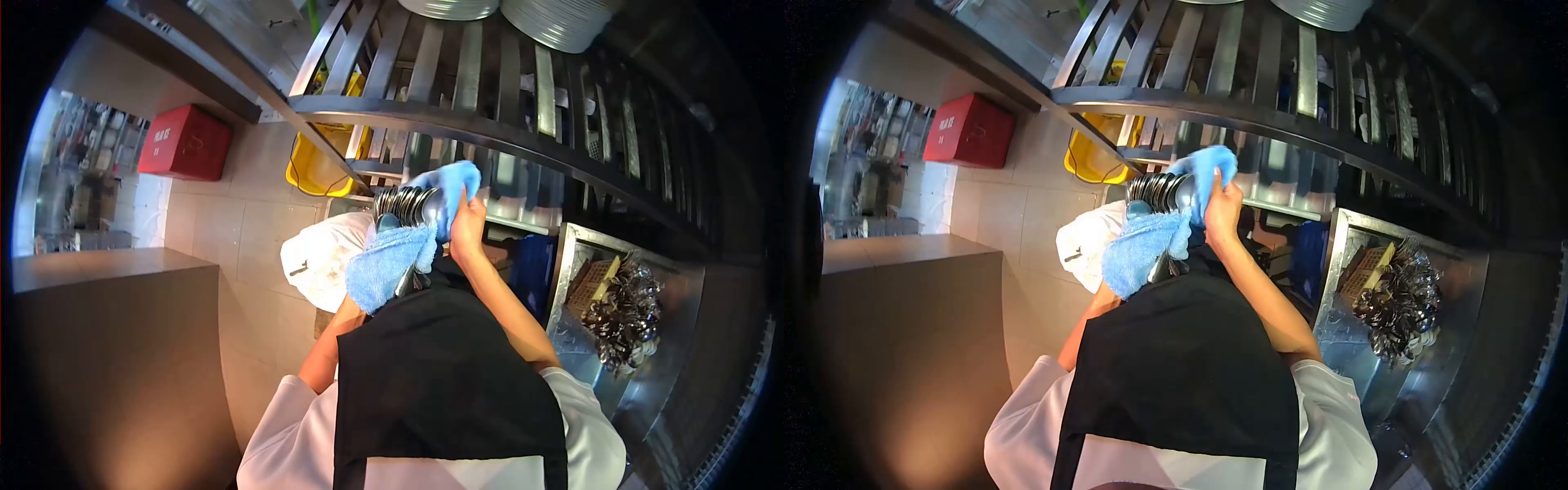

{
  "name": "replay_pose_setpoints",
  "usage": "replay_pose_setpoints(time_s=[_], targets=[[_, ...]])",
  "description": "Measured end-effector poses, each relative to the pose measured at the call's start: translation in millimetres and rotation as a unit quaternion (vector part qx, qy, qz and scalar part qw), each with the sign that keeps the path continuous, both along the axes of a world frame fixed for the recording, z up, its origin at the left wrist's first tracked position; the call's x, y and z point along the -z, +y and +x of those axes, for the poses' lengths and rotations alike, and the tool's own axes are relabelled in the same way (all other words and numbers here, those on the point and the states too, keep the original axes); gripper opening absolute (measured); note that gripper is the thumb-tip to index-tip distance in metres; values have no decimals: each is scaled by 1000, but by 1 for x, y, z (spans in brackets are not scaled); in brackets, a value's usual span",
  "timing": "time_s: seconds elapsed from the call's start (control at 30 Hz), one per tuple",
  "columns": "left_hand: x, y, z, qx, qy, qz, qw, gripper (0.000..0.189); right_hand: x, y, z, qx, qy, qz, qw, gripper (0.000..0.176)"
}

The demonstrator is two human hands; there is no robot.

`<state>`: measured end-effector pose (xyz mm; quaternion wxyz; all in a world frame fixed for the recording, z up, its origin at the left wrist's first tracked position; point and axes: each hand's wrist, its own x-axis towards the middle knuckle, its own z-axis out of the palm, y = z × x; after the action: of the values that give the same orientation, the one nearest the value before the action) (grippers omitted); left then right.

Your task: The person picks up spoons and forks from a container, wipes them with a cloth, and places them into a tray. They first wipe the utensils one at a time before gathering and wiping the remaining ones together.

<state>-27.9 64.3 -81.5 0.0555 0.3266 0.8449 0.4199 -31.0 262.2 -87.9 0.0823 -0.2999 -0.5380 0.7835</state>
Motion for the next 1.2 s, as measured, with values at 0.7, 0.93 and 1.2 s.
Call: replay_pose_setpoints(time_s=[0.7, 0.93, 1.2], targets=[[-10, -29, 6, -17, -17, -28, 999, 21, -38, 81, 72, -107, 268, -328, 900, 21], [-4, -10, -5, 32, -6, -13, 999, 21, 41, -12, 27, -168, 60, -37, 983, 18], [-4, -15, 4, 50, -15, -19, 998, 21, 21, -28, 20, -38, 20, -147, 988, 17]])
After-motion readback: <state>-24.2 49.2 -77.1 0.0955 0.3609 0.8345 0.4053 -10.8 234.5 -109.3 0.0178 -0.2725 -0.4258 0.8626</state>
